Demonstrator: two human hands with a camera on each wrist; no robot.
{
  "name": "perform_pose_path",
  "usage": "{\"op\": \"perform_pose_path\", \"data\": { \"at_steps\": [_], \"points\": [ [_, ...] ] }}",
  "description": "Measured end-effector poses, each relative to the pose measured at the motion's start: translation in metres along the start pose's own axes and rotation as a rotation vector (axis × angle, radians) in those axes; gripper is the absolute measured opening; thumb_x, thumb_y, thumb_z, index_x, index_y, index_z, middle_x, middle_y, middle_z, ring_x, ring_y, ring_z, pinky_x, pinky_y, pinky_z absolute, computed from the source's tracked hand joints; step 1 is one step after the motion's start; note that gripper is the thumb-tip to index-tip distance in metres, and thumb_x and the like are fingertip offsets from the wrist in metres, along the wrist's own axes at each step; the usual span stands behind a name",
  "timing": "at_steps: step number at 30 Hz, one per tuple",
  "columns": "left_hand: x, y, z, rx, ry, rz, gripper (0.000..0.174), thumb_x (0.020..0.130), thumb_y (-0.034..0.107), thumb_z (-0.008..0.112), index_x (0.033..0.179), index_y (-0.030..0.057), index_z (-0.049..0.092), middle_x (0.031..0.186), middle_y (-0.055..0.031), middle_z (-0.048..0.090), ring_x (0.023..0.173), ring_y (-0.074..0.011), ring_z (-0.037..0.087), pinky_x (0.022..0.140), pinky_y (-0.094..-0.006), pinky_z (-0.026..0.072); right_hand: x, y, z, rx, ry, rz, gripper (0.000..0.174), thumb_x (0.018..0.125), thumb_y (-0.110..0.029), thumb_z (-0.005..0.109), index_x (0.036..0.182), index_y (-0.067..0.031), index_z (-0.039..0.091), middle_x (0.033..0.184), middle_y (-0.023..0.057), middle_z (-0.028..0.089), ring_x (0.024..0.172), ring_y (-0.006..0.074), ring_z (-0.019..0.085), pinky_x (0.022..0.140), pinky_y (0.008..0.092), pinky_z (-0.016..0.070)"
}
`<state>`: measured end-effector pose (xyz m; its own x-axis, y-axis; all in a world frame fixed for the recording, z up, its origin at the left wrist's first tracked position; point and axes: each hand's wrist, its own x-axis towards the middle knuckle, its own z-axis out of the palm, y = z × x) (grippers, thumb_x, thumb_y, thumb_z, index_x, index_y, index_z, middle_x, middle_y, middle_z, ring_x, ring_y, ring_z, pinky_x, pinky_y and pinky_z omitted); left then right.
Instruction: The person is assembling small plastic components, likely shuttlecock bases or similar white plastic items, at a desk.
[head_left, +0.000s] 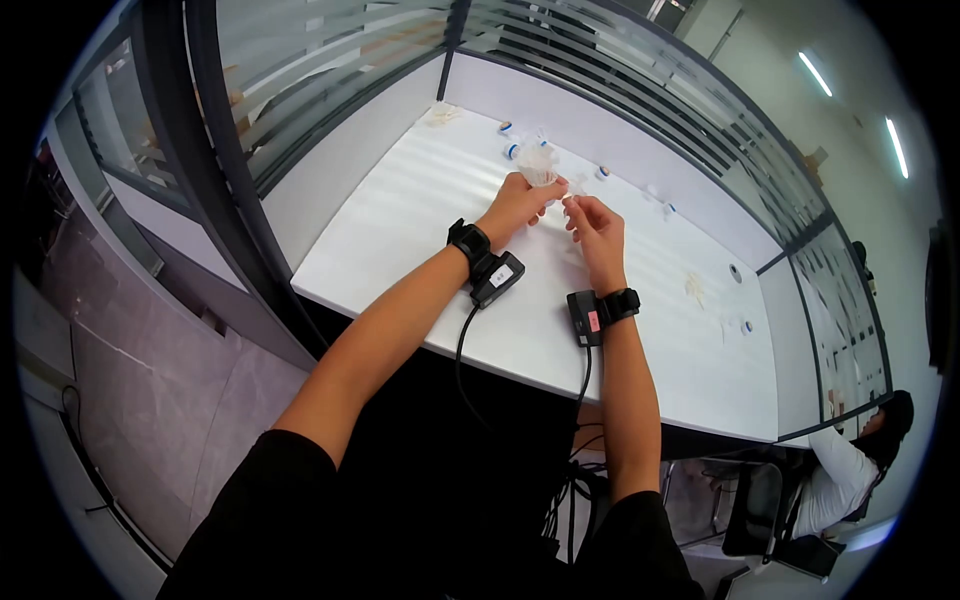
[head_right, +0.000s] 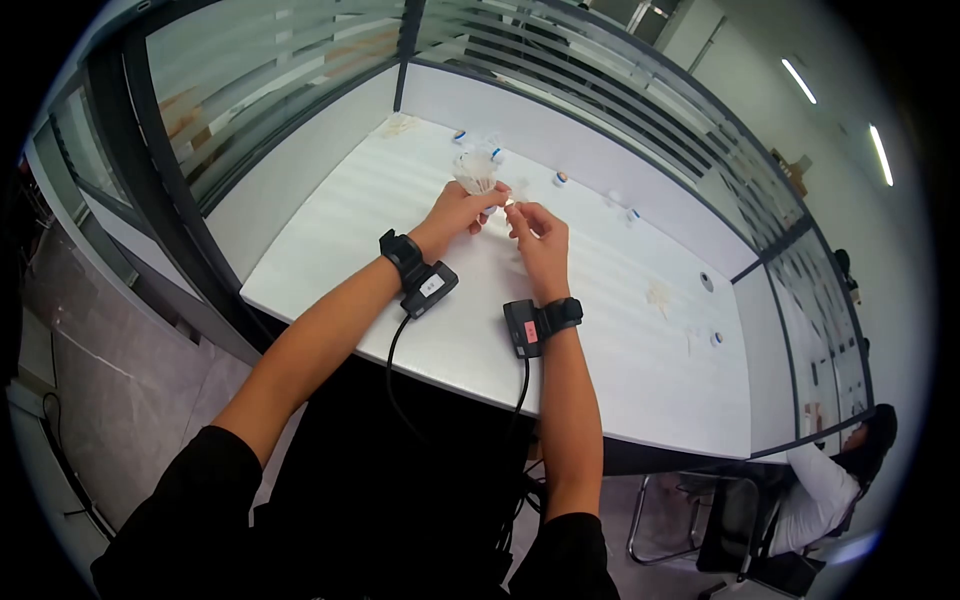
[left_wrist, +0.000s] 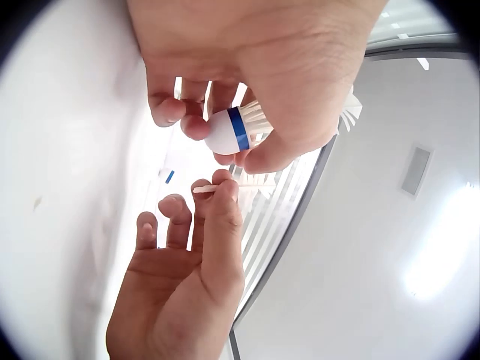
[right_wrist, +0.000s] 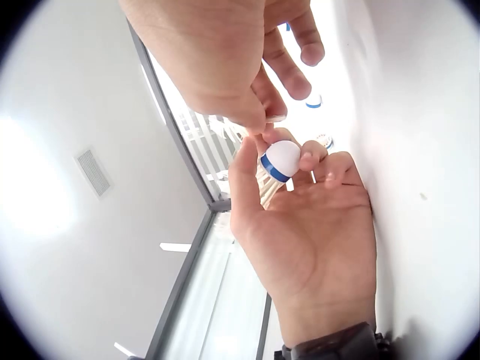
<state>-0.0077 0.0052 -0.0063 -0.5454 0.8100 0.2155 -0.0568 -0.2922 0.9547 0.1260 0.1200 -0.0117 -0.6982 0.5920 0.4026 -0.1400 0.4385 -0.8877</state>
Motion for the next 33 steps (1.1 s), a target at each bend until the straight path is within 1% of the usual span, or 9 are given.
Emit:
{"op": "perform_pose_path", "data": {
  "at_steps": [5,8,11,14,17,26,29,33],
  "points": [
    [0.0022,0.0006,-0.0010,-0.052,0.083,0.019,0.033,0.090,0.036,0.074,0.102,0.0055,0.071,0.081,0.0014,0.061,0.068,-0.0064,0.054,0.053,-0.0245,0.0420,0.0017,0.0008,0.0004,-0.020,0.001,0.020,0.028,0.095,-0.028,0.073,0.101,-0.0011,0.074,0.082,-0.0002,0.067,0.070,0.0078,0.058,0.058,0.0239,0.0417],
    [0.0035,-0.0023,-0.0007,-0.075,0.089,0.002,0.032,0.089,0.036,0.076,0.096,0.0053,0.070,0.078,0.0020,0.059,0.063,-0.0065,0.051,0.052,-0.0246,0.0402,-0.0001,-0.0015,0.0007,-0.015,-0.015,-0.004,0.028,0.095,-0.028,0.073,0.100,-0.0007,0.074,0.082,0.0002,0.067,0.070,0.0079,0.059,0.058,0.0241,0.0418],
    [0.0036,-0.0023,-0.0011,-0.039,0.075,-0.014,0.033,0.088,0.036,0.078,0.094,0.0052,0.070,0.074,0.0031,0.057,0.058,-0.0063,0.049,0.052,-0.0243,0.0388,0.0018,0.0023,-0.0005,-0.034,-0.038,0.007,0.028,0.096,-0.028,0.072,0.100,-0.0005,0.074,0.082,0.0002,0.067,0.070,0.0080,0.059,0.058,0.0240,0.0424],
    [0.0033,-0.0049,-0.0010,-0.039,0.074,0.014,0.032,0.087,0.035,0.079,0.093,0.0053,0.070,0.071,0.0038,0.055,0.056,-0.0062,0.048,0.052,-0.0240,0.0384,-0.0004,-0.0015,0.0007,-0.030,-0.045,0.007,0.028,0.096,-0.028,0.072,0.100,-0.0006,0.074,0.082,-0.0002,0.067,0.069,0.0081,0.059,0.058,0.0237,0.0427],
    [0.0024,-0.0021,0.0007,-0.032,0.101,-0.003,0.031,0.088,0.035,0.079,0.093,0.0054,0.070,0.070,0.0044,0.055,0.057,-0.0057,0.048,0.052,-0.0239,0.0382,0.0001,-0.0003,0.0002,-0.043,-0.056,0.025,0.028,0.096,-0.029,0.072,0.100,-0.0008,0.074,0.082,-0.0008,0.067,0.070,0.0078,0.059,0.058,0.0237,0.0433],
    [0.0016,-0.0014,0.0023,-0.025,0.095,0.056,0.033,0.090,0.036,0.078,0.097,0.0050,0.072,0.076,0.0036,0.062,0.061,-0.0040,0.049,0.055,-0.0233,0.0391,0.0000,-0.0004,-0.0004,-0.030,-0.127,0.030,0.027,0.096,-0.028,0.072,0.102,-0.0018,0.075,0.082,-0.0017,0.067,0.070,0.0075,0.058,0.058,0.0240,0.0436],
    [0.0031,-0.0023,0.0011,-0.004,0.104,0.043,0.032,0.090,0.036,0.077,0.097,0.0051,0.072,0.077,0.0030,0.063,0.061,-0.0041,0.049,0.055,-0.0235,0.0392,-0.0004,-0.0001,-0.0007,-0.027,-0.134,0.015,0.026,0.096,-0.027,0.072,0.102,-0.0023,0.075,0.082,-0.0018,0.066,0.070,0.0075,0.058,0.058,0.0241,0.0437],
    [0.0039,-0.0032,0.0008,-0.020,0.114,0.041,0.033,0.090,0.036,0.077,0.096,0.0048,0.072,0.075,0.0036,0.061,0.061,-0.0042,0.049,0.055,-0.0234,0.0388,-0.0008,-0.0021,-0.0006,-0.026,-0.123,0.041,0.025,0.096,-0.027,0.072,0.102,-0.0027,0.075,0.082,-0.0018,0.066,0.071,0.0075,0.058,0.058,0.0241,0.0435]
  ]
}}
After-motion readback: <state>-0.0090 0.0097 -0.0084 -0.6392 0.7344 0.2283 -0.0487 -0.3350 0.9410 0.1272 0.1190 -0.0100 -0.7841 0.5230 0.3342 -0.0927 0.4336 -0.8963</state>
